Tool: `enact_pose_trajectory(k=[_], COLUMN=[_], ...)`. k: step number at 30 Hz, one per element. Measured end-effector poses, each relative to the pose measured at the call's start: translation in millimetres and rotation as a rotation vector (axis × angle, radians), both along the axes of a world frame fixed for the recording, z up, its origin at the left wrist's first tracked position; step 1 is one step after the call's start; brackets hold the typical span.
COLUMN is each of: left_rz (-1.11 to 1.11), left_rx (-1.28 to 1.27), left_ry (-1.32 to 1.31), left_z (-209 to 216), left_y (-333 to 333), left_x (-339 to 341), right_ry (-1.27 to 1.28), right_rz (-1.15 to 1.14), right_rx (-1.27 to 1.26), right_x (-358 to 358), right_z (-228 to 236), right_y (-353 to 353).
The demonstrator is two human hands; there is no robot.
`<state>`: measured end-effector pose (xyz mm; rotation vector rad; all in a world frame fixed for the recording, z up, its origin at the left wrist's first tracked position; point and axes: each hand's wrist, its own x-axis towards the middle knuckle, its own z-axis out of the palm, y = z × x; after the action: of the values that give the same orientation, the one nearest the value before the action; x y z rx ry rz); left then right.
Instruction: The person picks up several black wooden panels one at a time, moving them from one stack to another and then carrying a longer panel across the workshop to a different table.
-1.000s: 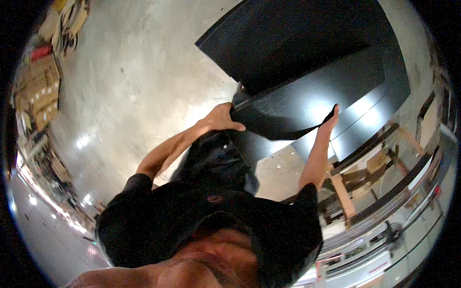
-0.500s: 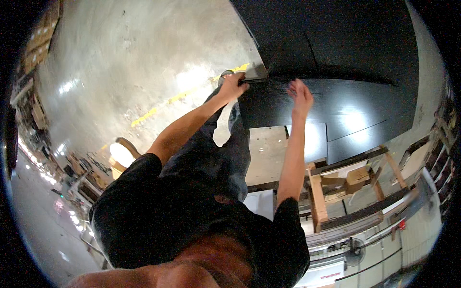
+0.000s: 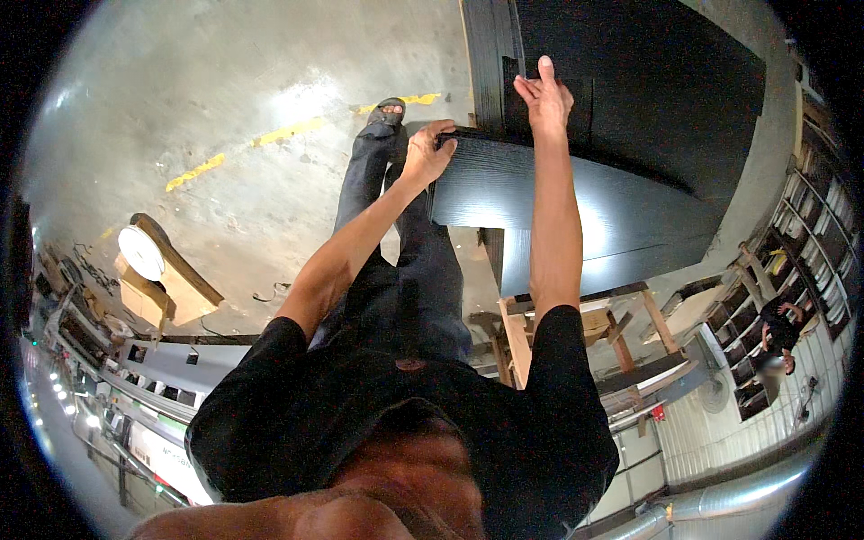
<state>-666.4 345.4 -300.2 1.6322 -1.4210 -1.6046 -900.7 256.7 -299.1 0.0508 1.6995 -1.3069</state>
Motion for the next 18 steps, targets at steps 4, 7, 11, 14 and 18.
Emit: enact_pose_trajectory(k=[4,7,11,14,18], left_rz=[0.037,0.072,0.071,0.056,0.108], left_rx=[-0.021,0.037,0.021,-0.101,0.082], left_ry=[-0.031,-0.02,-0.063,-0.108,0.003], left_z=[-15.9,-16.7,-20.3,-25.3,-10.0], left_y=[4.1,2.1,2.0,2.5,-9.9], left_x=[-0.8,-3.3,-7.7,-10.5,-4.8], right_ry=[0.075,0.077,0.092,0.061,0.098], right_rz=[0.093,0.089,0.066,0.101,0.1], right_rx=[-0.102,-0.117,-0.093,-0.085,-0.034], right_x=[-9.7,-11.8,-10.6,-19.2,-10.6], right_z=[0.8,0.7,2.8,1.2,16.7], right_y=[3.6,8.9,9.8,11.0,8.9])
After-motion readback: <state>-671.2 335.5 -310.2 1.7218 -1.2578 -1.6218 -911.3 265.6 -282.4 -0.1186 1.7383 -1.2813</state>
